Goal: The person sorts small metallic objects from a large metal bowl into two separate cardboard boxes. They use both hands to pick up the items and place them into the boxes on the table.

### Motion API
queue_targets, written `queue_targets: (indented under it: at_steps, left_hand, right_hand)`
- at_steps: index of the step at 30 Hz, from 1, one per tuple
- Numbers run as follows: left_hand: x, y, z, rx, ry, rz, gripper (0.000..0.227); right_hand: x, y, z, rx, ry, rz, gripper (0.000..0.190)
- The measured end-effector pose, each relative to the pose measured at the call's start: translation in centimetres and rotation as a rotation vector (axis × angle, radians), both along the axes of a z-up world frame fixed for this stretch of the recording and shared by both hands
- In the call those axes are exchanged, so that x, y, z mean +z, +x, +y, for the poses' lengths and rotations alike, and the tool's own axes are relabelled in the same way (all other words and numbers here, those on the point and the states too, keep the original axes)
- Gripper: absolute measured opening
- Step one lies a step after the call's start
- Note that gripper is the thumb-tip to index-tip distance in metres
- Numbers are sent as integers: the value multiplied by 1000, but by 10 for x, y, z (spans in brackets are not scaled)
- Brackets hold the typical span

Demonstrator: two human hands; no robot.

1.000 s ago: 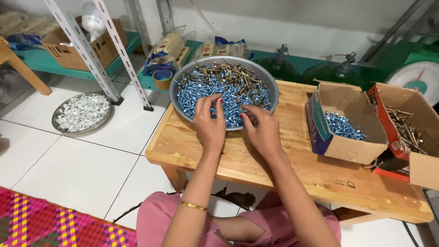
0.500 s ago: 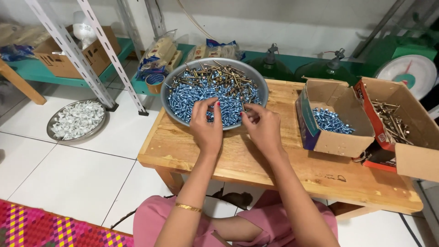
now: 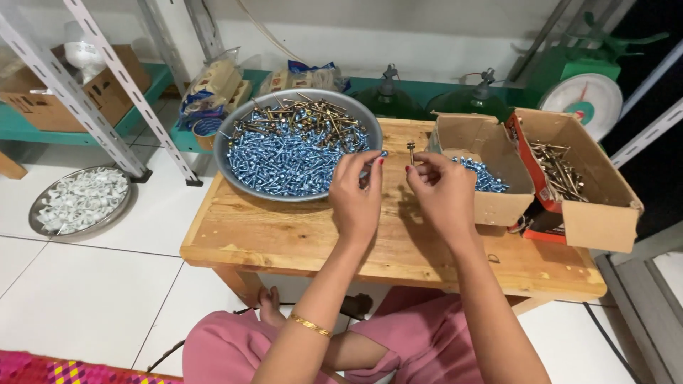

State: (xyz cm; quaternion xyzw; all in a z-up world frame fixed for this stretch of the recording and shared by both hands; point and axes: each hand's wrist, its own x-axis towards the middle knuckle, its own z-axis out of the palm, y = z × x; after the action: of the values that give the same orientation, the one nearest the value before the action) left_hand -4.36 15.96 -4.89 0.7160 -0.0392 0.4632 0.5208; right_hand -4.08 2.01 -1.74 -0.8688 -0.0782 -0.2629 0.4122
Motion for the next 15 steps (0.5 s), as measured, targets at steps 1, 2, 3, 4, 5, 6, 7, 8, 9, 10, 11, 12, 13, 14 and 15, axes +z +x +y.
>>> queue_targets:
  at_steps: [1,2,3,4,5,6,7,8,9,10,11,12,13,14,15]
  left_hand:
    - [7,-3,-9,-9,-1,1,7]
    - [13,-6,-17,-26,19,-9,7]
    - [20,-8,-26,-42,39,-20,8]
    - [22,-4,-35,-52,37,-22,8]
    - [24,0,-44,-63,43,-41,8]
    - [26,4,-53,-74,49,-60,7]
    - [31,3,-61,-83,48,-60,7]
    - [37,1,-68,-98,58,-47,7]
    - [43,0,-76,-114,68,-36,7]
    - [44,4,-82,-123,67,-38,7]
    - [45,6,-89,-144,76,-39,8]
    - [45,9,-95,-165,84,-40,8]
    - [47,10,-100,-172,83,-41,8]
    - [48,11,-105,-190,105,-4,8]
    - [49,12,-109,-208,127,32,8]
  right_hand:
    - [2,0,-8,-9,-1,1,22]
    - [3,-1,-16,-20,-11,-1,22]
    - [6,0,-25,-31,-21,-4,23]
    - [11,-2,-33,-40,-23,-6,23]
    - [15,-4,-40,-69,-46,-27,23]
    - [19,-6,-47,-98,-69,-48,23]
    - [22,-8,-55,-107,-70,-47,23]
    - [26,-11,-63,-116,-78,-56,24]
    - [30,-12,-71,-125,-87,-68,24]
    - [32,-12,-80,-135,-88,-70,24]
    - [34,-13,-89,-148,-93,-78,24]
    - [36,-14,-97,-162,-98,-85,24]
    - [36,-13,-108,-169,-100,-85,24]
    - [37,-12,-119,-202,-131,-87,23]
    - [38,-12,-130,-234,-162,-88,23]
